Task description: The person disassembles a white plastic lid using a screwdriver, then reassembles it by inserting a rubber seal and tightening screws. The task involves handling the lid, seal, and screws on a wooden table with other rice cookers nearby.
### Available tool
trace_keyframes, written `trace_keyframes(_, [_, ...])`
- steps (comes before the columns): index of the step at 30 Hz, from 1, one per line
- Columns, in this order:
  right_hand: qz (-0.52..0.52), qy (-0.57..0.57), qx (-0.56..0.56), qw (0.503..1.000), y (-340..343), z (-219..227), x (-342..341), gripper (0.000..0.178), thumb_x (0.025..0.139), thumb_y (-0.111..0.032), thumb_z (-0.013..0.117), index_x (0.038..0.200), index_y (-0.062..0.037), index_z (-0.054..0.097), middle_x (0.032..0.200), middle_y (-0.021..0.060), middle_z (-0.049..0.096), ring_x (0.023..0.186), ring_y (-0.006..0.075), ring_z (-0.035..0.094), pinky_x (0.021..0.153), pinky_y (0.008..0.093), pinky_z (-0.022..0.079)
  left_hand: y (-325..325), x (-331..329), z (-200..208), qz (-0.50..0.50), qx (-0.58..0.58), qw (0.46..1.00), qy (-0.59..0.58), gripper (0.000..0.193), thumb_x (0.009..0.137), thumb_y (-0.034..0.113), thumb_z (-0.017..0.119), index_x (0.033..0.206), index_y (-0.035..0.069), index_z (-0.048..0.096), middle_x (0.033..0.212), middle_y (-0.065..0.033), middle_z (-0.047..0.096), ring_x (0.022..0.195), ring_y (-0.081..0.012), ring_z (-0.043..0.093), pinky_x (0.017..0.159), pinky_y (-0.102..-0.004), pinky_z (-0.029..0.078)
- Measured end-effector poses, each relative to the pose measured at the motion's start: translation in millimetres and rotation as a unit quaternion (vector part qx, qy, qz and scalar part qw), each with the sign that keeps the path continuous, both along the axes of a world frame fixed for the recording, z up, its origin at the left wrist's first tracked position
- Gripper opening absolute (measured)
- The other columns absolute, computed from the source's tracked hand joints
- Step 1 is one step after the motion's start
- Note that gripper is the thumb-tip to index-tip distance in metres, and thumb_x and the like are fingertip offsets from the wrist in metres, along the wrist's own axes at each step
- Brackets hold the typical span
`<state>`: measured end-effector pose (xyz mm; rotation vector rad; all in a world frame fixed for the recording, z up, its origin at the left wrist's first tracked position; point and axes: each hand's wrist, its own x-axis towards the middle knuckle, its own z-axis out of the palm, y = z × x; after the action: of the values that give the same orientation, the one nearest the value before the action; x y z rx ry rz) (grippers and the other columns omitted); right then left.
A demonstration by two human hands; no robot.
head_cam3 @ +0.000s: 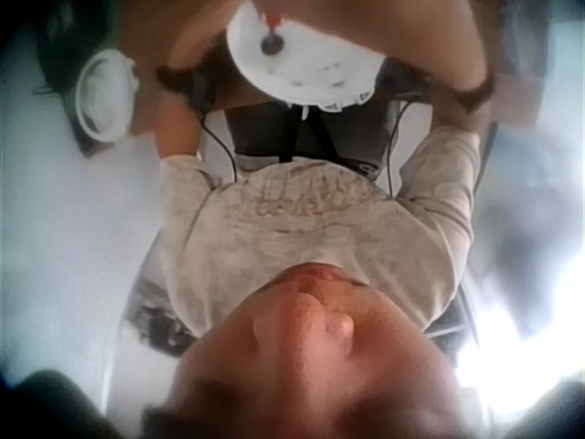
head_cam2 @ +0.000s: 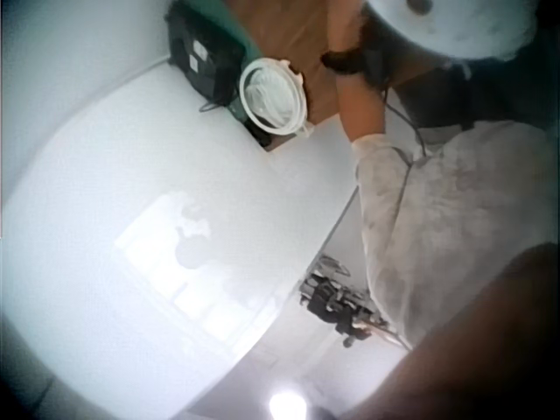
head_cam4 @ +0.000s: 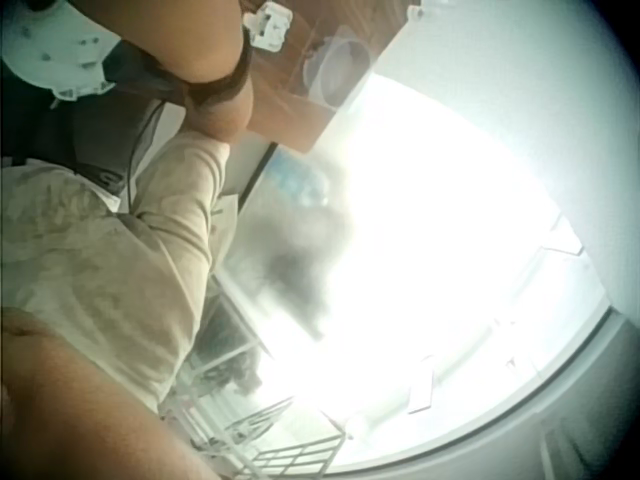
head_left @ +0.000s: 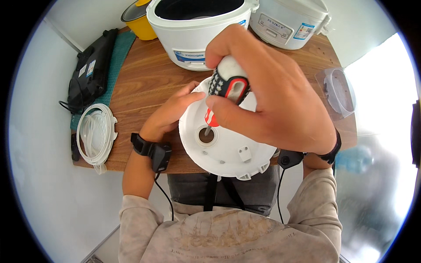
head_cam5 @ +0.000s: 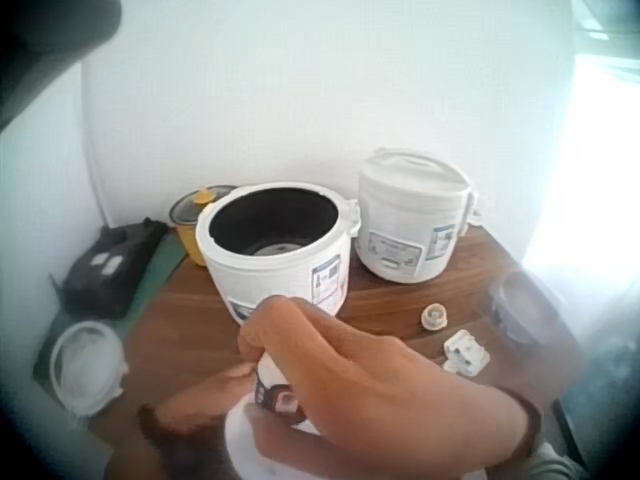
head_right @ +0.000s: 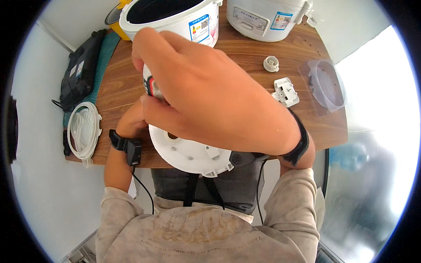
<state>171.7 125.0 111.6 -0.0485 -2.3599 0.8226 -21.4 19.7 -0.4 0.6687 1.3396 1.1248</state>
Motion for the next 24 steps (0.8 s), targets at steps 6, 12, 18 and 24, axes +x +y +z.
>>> trace_keyframes(6, [0.019,-0.016,0.016,1.0,4,-12,-4,0.033,0.079,-0.003,0.069,0.107,-0.0025,0.051,0.092,0.0095,0.058,0.071,0.0268,0.056,0.063,0.0344,0.045,5,-2,3,-0.036,-0.038,0.998,-0.041,0.071,0.095,0.027,0.064,0.152,0.001,0.03,0.139,-0.0157,0.053,0.124,-0.0231,0.058,0.102,-0.0378,0.05])
trace_keyframes(12, [0.037,-0.024,0.016,0.999,10,-12,-6,0.032,0.081,-0.005,0.07,0.107,-0.0028,0.051,0.092,0.01,0.058,0.07,0.0277,0.054,0.062,0.0345,0.044,5,-3,-1,-0.036,-0.024,0.997,-0.059,0.075,0.093,0.028,0.067,0.152,0.001,0.03,0.14,-0.0159,0.053,0.125,-0.0234,0.057,0.102,-0.0381,0.05])
trace_keyframes(18, [0.023,-0.057,-0.025,0.998,15,-4,-3,0.031,0.083,-0.008,0.071,0.108,-0.0052,0.051,0.087,0.008,0.057,0.069,0.0193,0.055,0.059,0.0321,0.043,6,-7,-5,-0.048,-0.003,0.997,-0.062,0.077,0.091,0.029,0.071,0.151,0.001,0.032,0.137,-0.0166,0.055,0.12,-0.0234,0.06,0.098,-0.037,0.052])
trace_keyframes(24, [-0.033,-0.018,-0.079,0.996,12,16,9,0.029,0.079,-0.002,0.061,0.107,-0.0021,0.053,0.094,0.0082,0.058,0.074,0.0143,0.059,0.067,0.0263,0.05,2,-6,-7,-0.008,0.004,0.999,-0.048,0.075,0.091,0.03,0.071,0.149,-0.001,0.036,0.136,-0.0165,0.056,0.121,-0.0232,0.06,0.099,-0.0357,0.052])
